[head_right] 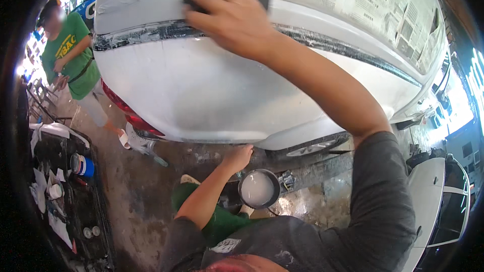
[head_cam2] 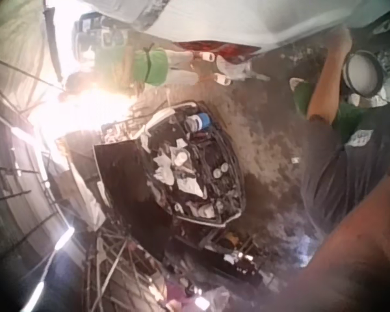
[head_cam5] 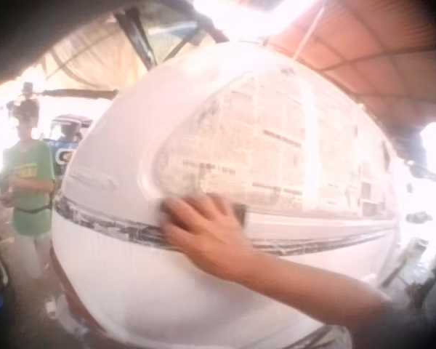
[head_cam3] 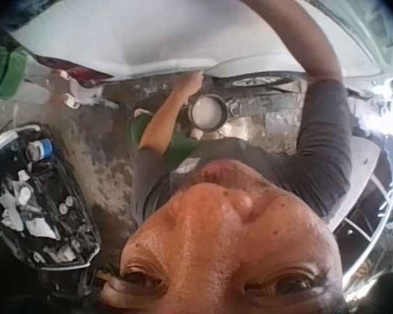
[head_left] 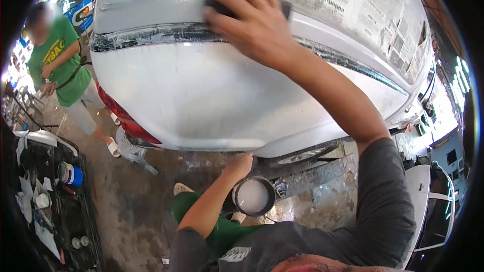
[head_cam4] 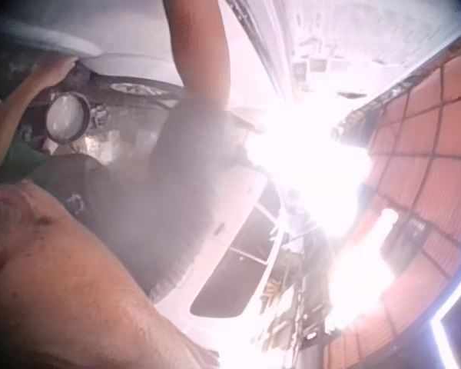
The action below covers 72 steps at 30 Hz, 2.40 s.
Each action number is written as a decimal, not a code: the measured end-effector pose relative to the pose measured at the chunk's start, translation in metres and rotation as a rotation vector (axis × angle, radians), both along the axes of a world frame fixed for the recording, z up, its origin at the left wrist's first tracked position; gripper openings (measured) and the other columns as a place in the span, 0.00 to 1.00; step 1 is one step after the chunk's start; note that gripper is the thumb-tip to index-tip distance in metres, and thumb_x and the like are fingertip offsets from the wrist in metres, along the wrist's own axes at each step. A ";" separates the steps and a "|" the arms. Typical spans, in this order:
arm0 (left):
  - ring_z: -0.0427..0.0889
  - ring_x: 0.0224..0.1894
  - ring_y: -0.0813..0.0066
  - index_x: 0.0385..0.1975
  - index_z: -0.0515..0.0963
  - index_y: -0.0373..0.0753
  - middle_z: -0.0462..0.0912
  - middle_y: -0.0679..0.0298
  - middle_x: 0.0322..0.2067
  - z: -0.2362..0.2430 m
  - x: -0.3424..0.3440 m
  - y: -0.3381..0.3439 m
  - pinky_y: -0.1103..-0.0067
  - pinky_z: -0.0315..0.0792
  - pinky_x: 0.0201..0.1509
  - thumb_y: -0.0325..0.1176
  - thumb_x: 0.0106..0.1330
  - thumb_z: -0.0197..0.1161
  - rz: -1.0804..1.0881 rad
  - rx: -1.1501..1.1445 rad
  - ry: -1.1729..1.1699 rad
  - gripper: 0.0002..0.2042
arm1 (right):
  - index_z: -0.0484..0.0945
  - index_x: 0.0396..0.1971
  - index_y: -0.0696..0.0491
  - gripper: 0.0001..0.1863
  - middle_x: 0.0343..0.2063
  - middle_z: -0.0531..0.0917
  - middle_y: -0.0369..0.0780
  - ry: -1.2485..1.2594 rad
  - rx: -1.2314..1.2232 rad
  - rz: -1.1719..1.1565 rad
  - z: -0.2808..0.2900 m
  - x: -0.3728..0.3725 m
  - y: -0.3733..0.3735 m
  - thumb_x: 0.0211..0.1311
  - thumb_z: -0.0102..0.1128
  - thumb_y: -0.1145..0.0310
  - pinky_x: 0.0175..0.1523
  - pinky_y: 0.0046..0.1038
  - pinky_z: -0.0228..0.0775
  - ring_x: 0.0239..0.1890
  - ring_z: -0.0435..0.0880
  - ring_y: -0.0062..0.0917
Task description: The person sands the white body panels of a vehicle using a sanding block, frequently rinsing the block and the surface with water from a bucket and wiping the area with a cloth.
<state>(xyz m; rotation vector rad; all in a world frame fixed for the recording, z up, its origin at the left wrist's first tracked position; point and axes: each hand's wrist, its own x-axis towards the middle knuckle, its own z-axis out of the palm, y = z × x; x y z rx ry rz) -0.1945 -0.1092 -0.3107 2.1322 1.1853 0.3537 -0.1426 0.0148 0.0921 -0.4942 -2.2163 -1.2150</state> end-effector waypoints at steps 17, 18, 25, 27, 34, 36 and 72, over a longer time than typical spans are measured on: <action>0.84 0.50 0.47 0.55 0.77 0.40 0.86 0.52 0.47 -0.010 -0.013 0.011 0.54 0.75 0.53 0.39 0.76 0.49 0.069 0.046 0.034 0.16 | 0.82 0.51 0.41 0.23 0.59 0.77 0.38 -0.073 -0.070 0.007 0.009 0.010 0.005 0.53 0.74 0.62 0.60 0.42 0.67 0.56 0.75 0.40; 0.84 0.49 0.47 0.55 0.77 0.40 0.86 0.52 0.46 -0.009 -0.012 0.011 0.53 0.75 0.53 0.40 0.76 0.48 0.065 0.041 0.036 0.16 | 0.81 0.52 0.41 0.23 0.59 0.77 0.38 -0.076 -0.071 0.027 0.009 0.011 0.006 0.53 0.74 0.62 0.60 0.42 0.67 0.56 0.75 0.40; 0.83 0.50 0.46 0.56 0.77 0.41 0.85 0.49 0.47 0.009 -0.028 0.006 0.53 0.75 0.54 0.39 0.76 0.49 0.080 0.046 0.006 0.17 | 0.82 0.50 0.43 0.22 0.60 0.76 0.37 -0.012 -0.082 -0.132 0.011 0.134 -0.023 0.52 0.75 0.63 0.56 0.43 0.68 0.55 0.75 0.39; 0.83 0.50 0.45 0.56 0.77 0.41 0.85 0.48 0.47 -0.004 -0.030 0.007 0.53 0.75 0.54 0.40 0.75 0.49 0.092 0.080 -0.041 0.17 | 0.82 0.48 0.43 0.21 0.59 0.76 0.37 -0.013 -0.049 -0.093 0.010 0.110 -0.015 0.52 0.74 0.63 0.56 0.43 0.69 0.55 0.75 0.38; 0.83 0.50 0.45 0.56 0.76 0.42 0.85 0.48 0.47 -0.001 -0.024 0.013 0.54 0.76 0.53 0.41 0.75 0.50 0.097 -0.034 0.057 0.17 | 0.81 0.47 0.43 0.17 0.57 0.77 0.36 -0.044 -0.011 -0.012 0.012 0.026 0.000 0.57 0.69 0.61 0.57 0.41 0.68 0.55 0.76 0.36; 0.83 0.51 0.45 0.57 0.76 0.42 0.85 0.48 0.48 -0.002 -0.024 0.015 0.54 0.75 0.54 0.41 0.76 0.49 0.048 0.000 0.050 0.17 | 0.82 0.45 0.43 0.16 0.57 0.77 0.36 -0.039 -0.030 -0.034 0.015 0.066 -0.007 0.57 0.69 0.61 0.57 0.41 0.68 0.56 0.75 0.36; 0.82 0.53 0.48 0.56 0.76 0.38 0.84 0.50 0.50 0.028 -0.013 -0.013 0.55 0.75 0.54 0.40 0.75 0.51 -0.013 0.007 0.023 0.17 | 0.81 0.48 0.34 0.18 0.60 0.74 0.31 -0.221 0.063 -0.164 0.015 0.106 -0.015 0.56 0.64 0.66 0.56 0.42 0.67 0.57 0.74 0.33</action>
